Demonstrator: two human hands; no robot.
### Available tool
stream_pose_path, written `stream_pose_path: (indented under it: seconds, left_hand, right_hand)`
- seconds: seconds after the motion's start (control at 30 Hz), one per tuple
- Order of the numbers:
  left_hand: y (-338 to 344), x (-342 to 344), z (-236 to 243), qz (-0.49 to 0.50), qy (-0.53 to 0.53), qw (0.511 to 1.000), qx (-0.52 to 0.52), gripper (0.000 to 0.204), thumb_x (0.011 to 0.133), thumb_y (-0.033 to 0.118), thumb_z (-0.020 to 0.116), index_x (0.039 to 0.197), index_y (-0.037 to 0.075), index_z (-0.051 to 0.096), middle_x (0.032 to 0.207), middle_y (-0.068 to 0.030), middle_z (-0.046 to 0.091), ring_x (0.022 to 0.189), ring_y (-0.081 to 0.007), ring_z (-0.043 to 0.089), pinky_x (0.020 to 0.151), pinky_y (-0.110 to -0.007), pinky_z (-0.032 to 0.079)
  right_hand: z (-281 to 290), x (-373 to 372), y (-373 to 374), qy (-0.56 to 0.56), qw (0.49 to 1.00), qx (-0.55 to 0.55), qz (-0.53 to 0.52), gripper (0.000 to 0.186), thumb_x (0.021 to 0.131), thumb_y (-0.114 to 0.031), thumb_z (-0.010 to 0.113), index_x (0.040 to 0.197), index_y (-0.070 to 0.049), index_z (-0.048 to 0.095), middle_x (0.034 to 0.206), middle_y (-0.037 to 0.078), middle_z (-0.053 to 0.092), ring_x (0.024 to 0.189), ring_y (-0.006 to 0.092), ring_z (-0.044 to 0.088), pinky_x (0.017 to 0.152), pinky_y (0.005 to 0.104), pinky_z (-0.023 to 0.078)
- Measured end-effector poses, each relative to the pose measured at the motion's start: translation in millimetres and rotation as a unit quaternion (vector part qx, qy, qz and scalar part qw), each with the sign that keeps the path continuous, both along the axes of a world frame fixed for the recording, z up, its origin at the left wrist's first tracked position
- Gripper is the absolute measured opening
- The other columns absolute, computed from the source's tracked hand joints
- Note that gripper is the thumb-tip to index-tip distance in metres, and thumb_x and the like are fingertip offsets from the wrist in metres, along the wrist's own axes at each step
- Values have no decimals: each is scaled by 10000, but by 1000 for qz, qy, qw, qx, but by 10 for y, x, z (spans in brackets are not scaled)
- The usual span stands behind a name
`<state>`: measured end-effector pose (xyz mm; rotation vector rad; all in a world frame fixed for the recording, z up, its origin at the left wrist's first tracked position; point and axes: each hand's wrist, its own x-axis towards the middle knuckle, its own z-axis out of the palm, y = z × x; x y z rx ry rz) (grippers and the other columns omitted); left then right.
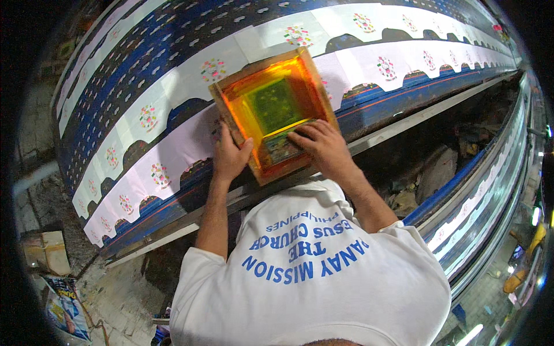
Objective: The person uses a squeegee to spread green ink across a screen-printing frame held over a long roll of patterned fabric. The person repeatedly wipes the squeegee and repositions the frame along the fabric, continuing the same wiping motion throughout the clip.
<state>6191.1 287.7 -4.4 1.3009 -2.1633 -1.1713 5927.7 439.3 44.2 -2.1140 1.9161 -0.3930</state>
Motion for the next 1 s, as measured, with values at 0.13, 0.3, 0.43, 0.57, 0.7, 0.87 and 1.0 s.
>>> stream_pose_path:
  seconds: [0.13,0.3,0.43,0.57,0.7,0.87,1.0]
  left_hand:
    - [103,-828,-176,2,-21,999,40,991,988,349,772,1653,-191,274,1253,-322,786,1133,-445,797,975,-516,626]
    - [211,-1243,-406,7,43,998,40,861,987,293,778,1630,-113,375,1297,-274,784,1165,-397,795,1009,-500,613]
    - [195,-1311,-303,18,49,995,90,768,983,238,785,1599,-54,432,1355,-259,758,1221,-377,774,1055,-493,593]
    - [169,-1273,-323,1,43,996,83,786,987,225,774,1617,-62,401,1365,-266,751,1226,-384,772,1058,-493,593]
    - [180,-1266,-347,-10,31,998,46,807,997,231,759,1634,-63,361,1344,-277,761,1210,-396,781,1041,-499,604]
    - [233,-1333,-219,7,-28,997,67,769,1004,262,753,1593,-66,383,1316,-298,767,1210,-450,771,1023,-527,610]
    - [214,-1348,-192,1,-44,997,67,700,1004,294,758,1508,-79,446,1226,-328,776,1156,-493,770,968,-549,618]
  right_hand:
    - [-3,-755,179,27,999,9,-18,580,897,-126,753,1473,-183,714,1445,110,698,1401,333,623,1279,527,432]
    - [-208,-1234,305,21,1000,2,-8,537,937,-147,715,1474,-176,710,1445,124,689,1396,330,623,1272,523,433]
    - [-194,-1283,263,2,1000,-7,-4,500,953,-167,690,1452,-148,717,1402,137,689,1352,327,636,1235,510,457]
    - [-107,-1320,181,-27,999,29,-6,568,902,-111,764,1466,-172,725,1438,104,693,1376,335,623,1238,480,471]
    - [-49,-1361,262,-38,998,51,15,536,923,-119,747,1457,-161,727,1427,112,696,1372,332,627,1235,474,465]
    - [-191,-1296,364,-8,1000,-27,11,456,938,-136,681,1389,-146,747,1303,122,713,1284,319,660,1173,482,486]
    - [-283,-1304,-56,-9,999,-45,-12,522,896,-97,722,1412,-166,756,1352,99,720,1321,319,648,1185,474,482]
